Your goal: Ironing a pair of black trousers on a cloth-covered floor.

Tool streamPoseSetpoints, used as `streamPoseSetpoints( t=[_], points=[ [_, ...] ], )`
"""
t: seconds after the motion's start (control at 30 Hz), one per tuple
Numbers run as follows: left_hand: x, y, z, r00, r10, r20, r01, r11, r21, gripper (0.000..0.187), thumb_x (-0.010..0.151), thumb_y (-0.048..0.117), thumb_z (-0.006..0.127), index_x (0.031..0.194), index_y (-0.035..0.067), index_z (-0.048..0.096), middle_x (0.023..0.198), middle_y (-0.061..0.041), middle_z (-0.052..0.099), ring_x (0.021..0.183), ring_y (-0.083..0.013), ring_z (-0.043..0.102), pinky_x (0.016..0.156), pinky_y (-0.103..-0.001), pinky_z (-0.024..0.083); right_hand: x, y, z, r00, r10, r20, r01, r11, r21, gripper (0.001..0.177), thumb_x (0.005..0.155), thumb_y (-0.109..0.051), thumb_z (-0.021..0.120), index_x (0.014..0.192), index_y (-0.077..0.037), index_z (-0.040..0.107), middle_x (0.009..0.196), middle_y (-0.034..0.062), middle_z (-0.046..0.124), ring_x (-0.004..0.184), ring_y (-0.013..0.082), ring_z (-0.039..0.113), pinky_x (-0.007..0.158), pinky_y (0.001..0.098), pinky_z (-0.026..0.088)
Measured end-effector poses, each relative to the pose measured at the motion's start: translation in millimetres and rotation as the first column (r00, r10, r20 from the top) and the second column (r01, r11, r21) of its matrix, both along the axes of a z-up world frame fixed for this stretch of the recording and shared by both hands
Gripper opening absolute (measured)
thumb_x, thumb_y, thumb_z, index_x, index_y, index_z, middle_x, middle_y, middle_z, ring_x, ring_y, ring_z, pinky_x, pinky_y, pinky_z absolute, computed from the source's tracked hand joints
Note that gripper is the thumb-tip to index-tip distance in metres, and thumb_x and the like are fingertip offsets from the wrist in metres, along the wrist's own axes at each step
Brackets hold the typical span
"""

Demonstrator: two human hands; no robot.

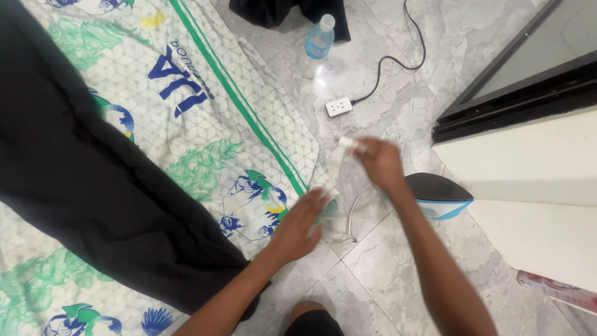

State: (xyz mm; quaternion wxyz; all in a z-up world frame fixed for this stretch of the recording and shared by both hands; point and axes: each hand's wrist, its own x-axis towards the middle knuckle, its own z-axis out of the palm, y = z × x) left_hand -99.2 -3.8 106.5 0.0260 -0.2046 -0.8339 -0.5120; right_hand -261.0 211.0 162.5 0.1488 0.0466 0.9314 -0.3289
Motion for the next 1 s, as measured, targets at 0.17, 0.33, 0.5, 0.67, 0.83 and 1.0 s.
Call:
streamPoseSetpoints(
  t=[0.17, 0.33, 0.5, 0.67, 0.83, 1.0],
  points=[
    [44, -34, -64, 0.99, 0.114, 0.087, -0.092, 0.969, -0.231, 0.074, 0.091, 0.03, 0.069, 0.15, -0.003, 0.039, 0.16, -0.027, 0.031, 0.151, -0.0412, 0.025, 0.121, -0.053, 0.022, -106, 20, -62, 0.93, 0.268, -0.25, -0.155, 0.905, 0.395, 0.029, 0.096, -0.033, 0.07, 0.101, -0.006, 0.079, 0.091, 0.0206, 0.074, 0.086, 0.0399, 0.07, 0.075, 0.0497, 0.055],
    [59, -43, -94, 0.998, 0.06, 0.031, -0.04, 0.892, -0.449, 0.066, 0.098, 0.038, 0.06, 0.147, -0.003, 0.044, 0.161, -0.026, 0.032, 0.152, -0.0381, 0.024, 0.122, -0.054, 0.018, -171, 18, -94, 0.955, 0.277, -0.108, -0.162, 0.79, 0.592, 0.037, 0.103, -0.035, 0.063, 0.093, -0.002, 0.078, 0.095, 0.0224, 0.074, 0.092, 0.0422, 0.07, 0.078, 0.0518, 0.055],
    [57, -44, -92, 0.998, 0.061, 0.033, -0.041, 0.901, -0.433, 0.063, 0.098, 0.037, 0.058, 0.145, -0.004, 0.047, 0.159, -0.026, 0.033, 0.151, -0.0392, 0.026, 0.122, -0.054, 0.02, -188, 1, -100, 0.937, 0.334, -0.098, -0.186, 0.719, 0.669, 0.041, 0.102, -0.039, 0.062, 0.089, -0.003, 0.078, 0.092, 0.0209, 0.074, 0.09, 0.0407, 0.07, 0.077, 0.0502, 0.055],
    [56, -45, -90, 0.997, 0.071, 0.01, -0.06, 0.905, -0.42, 0.062, 0.099, 0.036, 0.057, 0.145, -0.005, 0.047, 0.16, -0.027, 0.034, 0.152, -0.0391, 0.027, 0.123, -0.054, 0.021, -176, -9, -106, 0.935, 0.346, -0.074, -0.209, 0.708, 0.675, 0.04, 0.104, -0.037, 0.061, 0.089, -0.004, 0.078, 0.089, 0.02, 0.074, 0.088, 0.0397, 0.07, 0.077, 0.0503, 0.054],
    [57, -45, -90, 0.997, 0.072, 0.005, -0.063, 0.904, -0.424, 0.062, 0.1, 0.035, 0.056, 0.146, -0.005, 0.047, 0.16, -0.027, 0.034, 0.152, -0.0385, 0.027, 0.123, -0.054, 0.02, -173, -5, -118, 0.921, 0.378, -0.096, -0.215, 0.698, 0.683, 0.04, 0.105, -0.035, 0.059, 0.087, -0.005, 0.079, 0.087, 0.0188, 0.074, 0.086, 0.0389, 0.07, 0.074, 0.0508, 0.054],
    [58, -45, -94, 0.997, 0.065, 0.037, -0.043, 0.907, -0.42, 0.062, 0.099, 0.036, 0.057, 0.145, -0.005, 0.047, 0.16, -0.027, 0.034, 0.152, -0.0384, 0.026, 0.123, -0.053, 0.02, -179, -11, -122, 0.89, 0.452, -0.058, -0.258, 0.604, 0.754, 0.04, 0.106, -0.035, 0.059, 0.087, -0.007, 0.079, 0.084, 0.0163, 0.074, 0.082, 0.0351, 0.072, 0.069, 0.0463, 0.055]
  ],
)
